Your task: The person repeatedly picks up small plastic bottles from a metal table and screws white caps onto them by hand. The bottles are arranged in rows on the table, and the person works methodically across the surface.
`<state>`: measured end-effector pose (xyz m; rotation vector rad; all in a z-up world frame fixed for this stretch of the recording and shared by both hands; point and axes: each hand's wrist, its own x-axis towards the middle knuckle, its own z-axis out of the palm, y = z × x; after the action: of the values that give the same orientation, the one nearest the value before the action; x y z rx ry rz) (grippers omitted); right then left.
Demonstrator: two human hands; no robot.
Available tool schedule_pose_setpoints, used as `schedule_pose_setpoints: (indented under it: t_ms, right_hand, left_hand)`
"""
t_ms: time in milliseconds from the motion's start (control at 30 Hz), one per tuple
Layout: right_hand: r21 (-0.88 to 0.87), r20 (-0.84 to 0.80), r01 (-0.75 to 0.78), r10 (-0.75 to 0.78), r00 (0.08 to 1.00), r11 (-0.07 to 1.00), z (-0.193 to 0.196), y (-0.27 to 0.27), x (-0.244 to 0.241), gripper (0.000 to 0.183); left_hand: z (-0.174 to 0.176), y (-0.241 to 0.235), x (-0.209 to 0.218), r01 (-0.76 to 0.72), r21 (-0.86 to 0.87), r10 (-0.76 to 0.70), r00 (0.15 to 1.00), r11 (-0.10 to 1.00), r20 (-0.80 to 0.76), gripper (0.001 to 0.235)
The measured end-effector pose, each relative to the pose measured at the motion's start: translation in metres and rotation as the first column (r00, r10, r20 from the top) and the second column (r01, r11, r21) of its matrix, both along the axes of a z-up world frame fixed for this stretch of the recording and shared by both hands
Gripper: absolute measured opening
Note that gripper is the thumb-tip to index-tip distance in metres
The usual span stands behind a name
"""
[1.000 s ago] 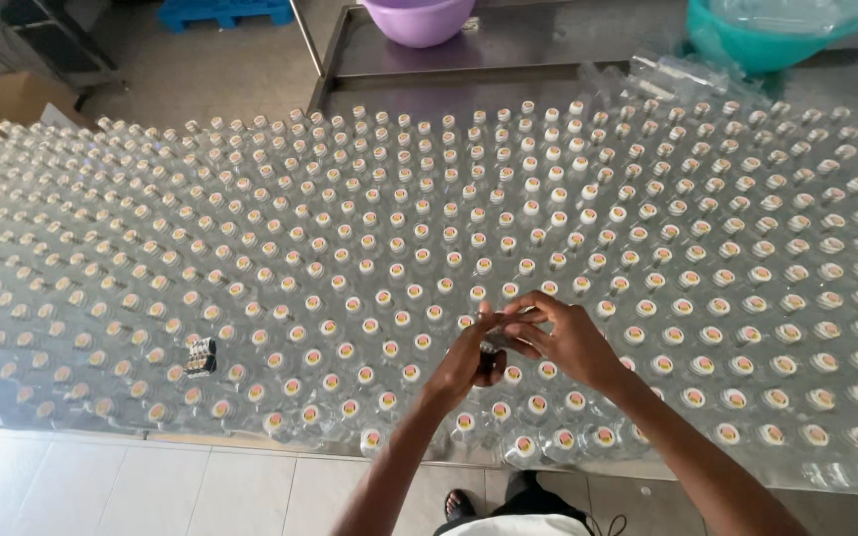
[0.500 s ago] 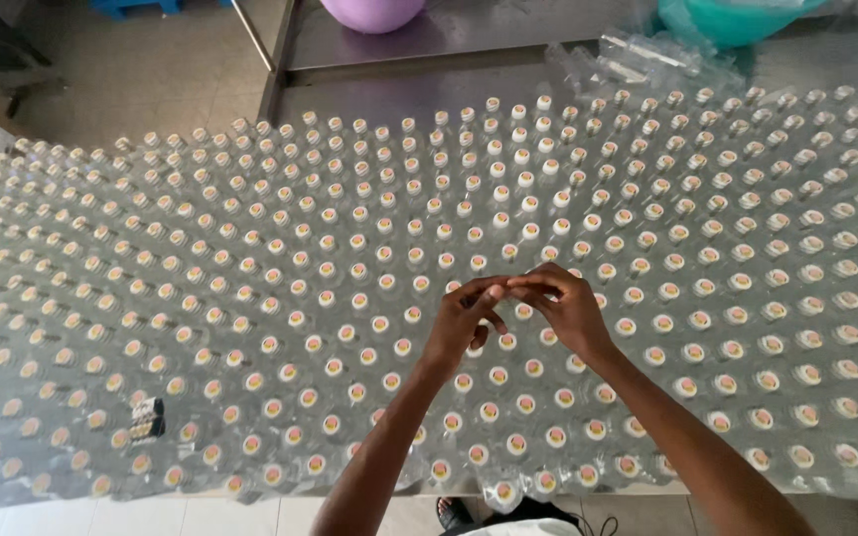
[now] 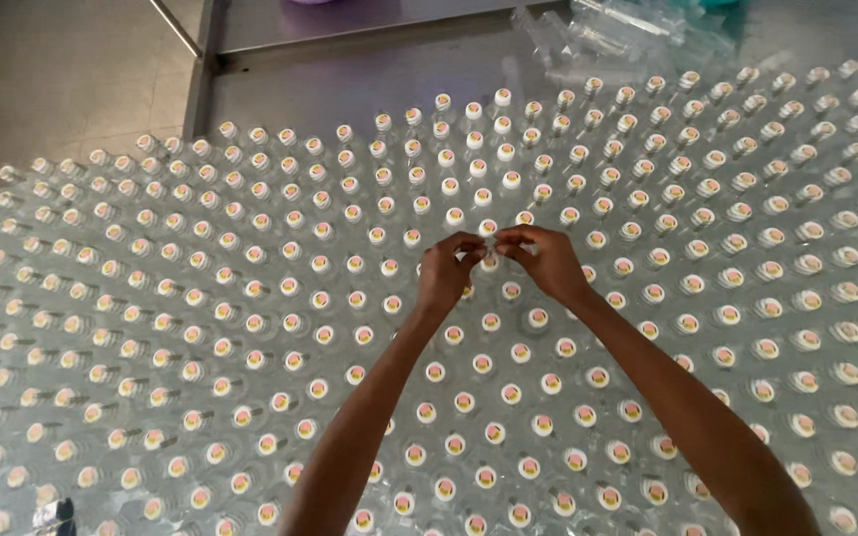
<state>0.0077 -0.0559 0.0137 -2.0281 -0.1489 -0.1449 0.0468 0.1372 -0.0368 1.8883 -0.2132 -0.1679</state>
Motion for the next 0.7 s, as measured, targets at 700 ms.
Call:
schedule_pose_setpoints:
  t_ms: [700]
  right_hand:
    - [-0.465,-0.137,-0.404,0.387,0.912,0.787,-0.006,-0.019,0.021,0.049]
  left_hand:
    - [0.032,-0.001,0.001,0.275,0.566,-0.254,0.960,0.777,-0.117,0.032]
